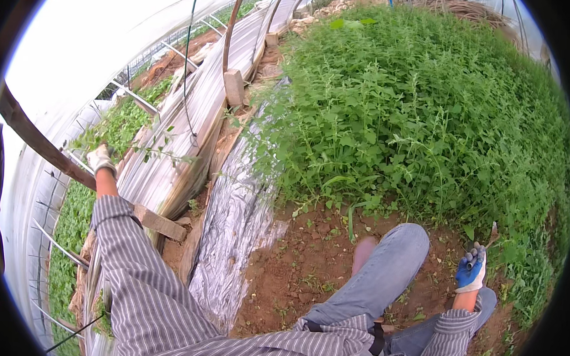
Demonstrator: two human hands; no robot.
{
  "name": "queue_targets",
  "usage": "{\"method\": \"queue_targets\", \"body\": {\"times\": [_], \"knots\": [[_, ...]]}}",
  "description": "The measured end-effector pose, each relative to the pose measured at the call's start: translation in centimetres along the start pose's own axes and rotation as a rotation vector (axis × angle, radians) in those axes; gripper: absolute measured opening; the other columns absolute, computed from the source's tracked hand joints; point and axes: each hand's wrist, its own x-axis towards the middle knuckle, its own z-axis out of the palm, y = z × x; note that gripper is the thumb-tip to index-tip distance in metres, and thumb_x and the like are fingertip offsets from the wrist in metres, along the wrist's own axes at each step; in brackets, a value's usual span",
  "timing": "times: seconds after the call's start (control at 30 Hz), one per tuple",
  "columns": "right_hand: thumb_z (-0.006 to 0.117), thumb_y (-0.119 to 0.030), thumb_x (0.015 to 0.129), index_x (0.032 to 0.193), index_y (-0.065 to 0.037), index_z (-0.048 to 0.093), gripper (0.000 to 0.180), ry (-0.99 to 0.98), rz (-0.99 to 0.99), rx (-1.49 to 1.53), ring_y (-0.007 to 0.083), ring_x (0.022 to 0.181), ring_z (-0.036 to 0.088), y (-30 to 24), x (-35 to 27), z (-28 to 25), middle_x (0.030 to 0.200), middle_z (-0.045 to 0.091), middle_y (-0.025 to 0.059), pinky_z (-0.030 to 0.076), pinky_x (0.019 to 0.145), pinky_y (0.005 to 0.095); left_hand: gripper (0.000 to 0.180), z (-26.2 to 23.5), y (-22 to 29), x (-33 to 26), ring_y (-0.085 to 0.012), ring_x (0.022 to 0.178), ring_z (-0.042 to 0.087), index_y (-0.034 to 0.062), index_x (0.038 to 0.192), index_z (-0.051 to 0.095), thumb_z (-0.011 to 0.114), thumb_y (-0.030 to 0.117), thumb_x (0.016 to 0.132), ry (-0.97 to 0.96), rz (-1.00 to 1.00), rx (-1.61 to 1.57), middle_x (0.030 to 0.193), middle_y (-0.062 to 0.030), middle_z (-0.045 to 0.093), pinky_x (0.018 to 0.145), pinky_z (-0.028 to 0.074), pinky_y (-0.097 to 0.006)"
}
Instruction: The person squats in a greenhouse and pulls weeds by hand from the soil around a row of plants. They repeatedly reach into the vegetation, uproot small plants, and toss them aside.
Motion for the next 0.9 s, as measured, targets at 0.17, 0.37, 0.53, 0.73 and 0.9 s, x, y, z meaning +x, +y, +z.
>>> {"method": "queue_targets", "body": {"times": [0.17, 0.37, 0.53, 0.73, 0.9], "knots": [[0.051, -0.030, 0.091, 0.105, -0.012, 0.055, 0.023, 0.077, -0.019, -0.186, 0.0038, 0.053, 0.044, 2.1, -2.5, 3.2, 0.068, 0.048, -0.0086, 0.035, 0.045, 0.0193, 0.019, 5.0, -15.5, -8.9, -0.0162, 0.053, 0.056, 0.0056, 0.098, 0.054, 0.056, 0.003, 0.079, -0.535, -0.134, -0.240, 0.070, -0.0067, 0.058, 0.049, 0.051, -0.028], [0.050, -0.029, 0.091, 0.108, -0.011, 0.054, 0.025, 0.017, -0.028, -0.263, 0.0039, 0.051, 0.043, 1.6, -4.1, 3.4, 0.067, 0.046, -0.0083, 0.034, 0.045, 0.0191, 0.020, 8.5, -24.5, -22.0, -0.0204, 0.063, 0.062, 0.0060, 0.100, 0.057, 0.060, 0.008, 0.080, -0.942, -0.444, -0.105, 0.080, -0.0082, 0.063, 0.049, 0.053, -0.033], [0.052, -0.027, 0.089, 0.110, -0.010, 0.052, 0.026, 0.001, -0.014, -0.324, 0.0068, 0.055, 0.043, -0.8, -6.0, 5.3, 0.070, 0.047, -0.0075, 0.035, 0.048, 0.0221, 0.027, 10.3, -23.9, -26.9, -0.0191, 0.072, 0.062, 0.0060, 0.104, 0.055, 0.063, 0.013, 0.079, -1.110, -0.481, -0.032, 0.085, -0.0078, 0.062, 0.058, 0.054, -0.032], [0.051, -0.027, 0.091, 0.111, -0.007, 0.049, 0.028, -0.076, 0.006, -0.179, 0.0085, 0.056, 0.046, -2.2, -6.9, 11.4, 0.070, 0.048, -0.0051, 0.037, 0.049, 0.0234, 0.019, 12.0, -21.3, -29.9, -0.0144, 0.062, 0.061, 0.0069, 0.097, 0.060, 0.063, 0.019, 0.083, -1.173, -0.442, -0.184, 0.080, -0.0053, 0.063, 0.048, 0.053, -0.027], [0.051, -0.025, 0.091, 0.109, -0.006, 0.050, 0.027, -0.189, -0.032, -0.119, 0.0087, 0.057, 0.047, -4.0, -5.3, 15.4, 0.072, 0.049, -0.0048, 0.039, 0.051, 0.0235, 0.018, 12.0, -12.7, -35.8, -0.0094, 0.067, 0.059, 0.0098, 0.097, 0.061, 0.061, 0.023, 0.085, -1.292, -0.171, -0.308, 0.079, -0.0008, 0.062, 0.051, 0.045, -0.022]]}}
